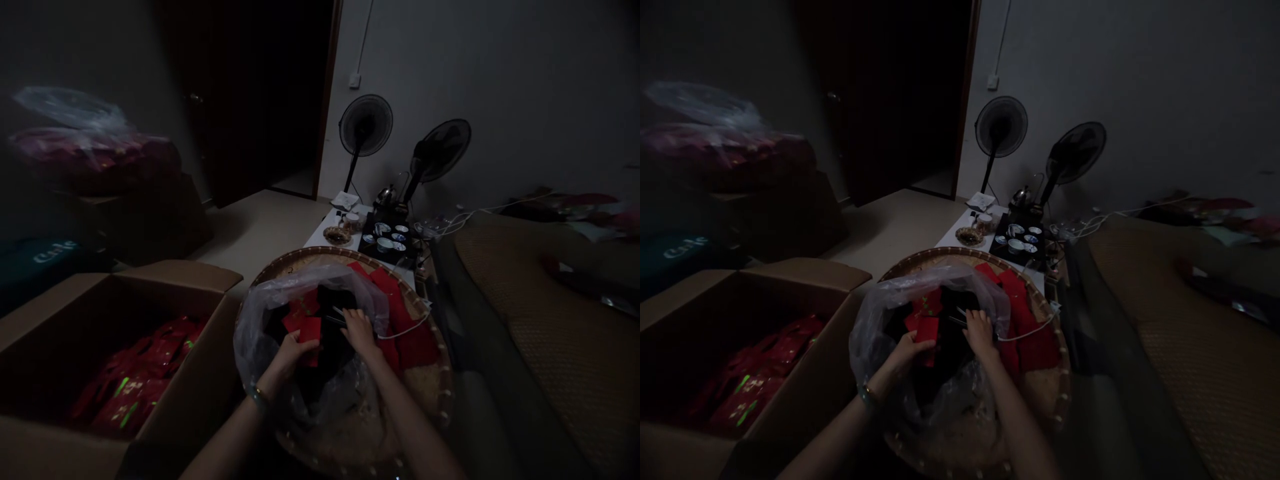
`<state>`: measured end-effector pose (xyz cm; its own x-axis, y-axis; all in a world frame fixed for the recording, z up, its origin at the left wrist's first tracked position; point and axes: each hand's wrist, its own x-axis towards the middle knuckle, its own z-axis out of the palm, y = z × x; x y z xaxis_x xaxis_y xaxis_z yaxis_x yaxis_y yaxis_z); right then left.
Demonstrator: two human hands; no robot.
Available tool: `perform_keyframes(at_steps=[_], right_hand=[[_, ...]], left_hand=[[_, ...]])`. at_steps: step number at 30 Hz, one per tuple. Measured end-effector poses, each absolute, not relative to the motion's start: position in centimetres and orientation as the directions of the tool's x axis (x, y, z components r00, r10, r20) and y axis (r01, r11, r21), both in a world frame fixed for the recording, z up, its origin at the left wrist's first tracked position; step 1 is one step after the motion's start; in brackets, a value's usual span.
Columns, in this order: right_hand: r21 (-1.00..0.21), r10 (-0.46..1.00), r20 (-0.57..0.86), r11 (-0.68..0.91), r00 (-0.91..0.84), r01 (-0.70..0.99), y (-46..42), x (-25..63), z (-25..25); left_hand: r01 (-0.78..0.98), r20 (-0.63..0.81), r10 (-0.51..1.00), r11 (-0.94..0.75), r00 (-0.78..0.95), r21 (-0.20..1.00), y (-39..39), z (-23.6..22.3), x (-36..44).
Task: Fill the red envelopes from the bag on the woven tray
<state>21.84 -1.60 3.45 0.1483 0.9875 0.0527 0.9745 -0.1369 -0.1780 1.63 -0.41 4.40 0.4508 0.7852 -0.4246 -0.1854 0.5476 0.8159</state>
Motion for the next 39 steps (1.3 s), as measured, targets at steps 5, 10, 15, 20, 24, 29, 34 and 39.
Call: perform_keyframes(at_steps=[5,10,15,20,24,29,34,39], right_hand=[[-0.321,0.987,0.008,-0.148,0.159,0.936,-0.8,23.2,3.5],[-0.686,0.998,-0.022,-0.057,0.058,0.725,-0.3,25.5,5.7],[-0.751,0.993,-0.053,0.028,-0.102,0.66,-0.4,25.2,7.9],[-0.726,0.993,-0.034,0.051,-0.11,0.686,-0.3,23.6,8.5],[-0.732,0.996,-0.02,0.046,-0.089,0.68,-0.3,23.2,8.5],[-0.708,0.996,-0.019,0.052,-0.092,0.705,-0.2,23.3,8.1],[-0.698,0.995,0.0,0.069,-0.097,0.712,-0.3,23.2,8.1],[-0.697,0.998,-0.006,0.036,-0.056,0.716,-0.3,23.0,8.1]], left_hand=[[-0.189,-0.419,0.786,0.545,0.455,0.817,0.2,4.0,1.8],[-0.169,-0.422,0.778,0.546,0.465,0.821,0.8,3.5,2.4],[-0.17,-0.388,0.773,0.528,0.502,0.832,0.5,3.9,3.9],[-0.117,-0.366,0.762,0.495,0.534,0.861,-0.2,4.5,5.5],[-0.125,-0.364,0.758,0.501,0.541,0.856,-0.5,4.2,6.0],[-0.147,-0.365,0.757,0.513,0.542,0.846,-1.1,3.6,5.8],[-0.255,-0.356,0.673,0.632,0.648,0.731,-1.7,4.1,5.0],[-0.349,-0.397,0.571,0.79,0.719,0.504,-1.5,3.9,4.5]])
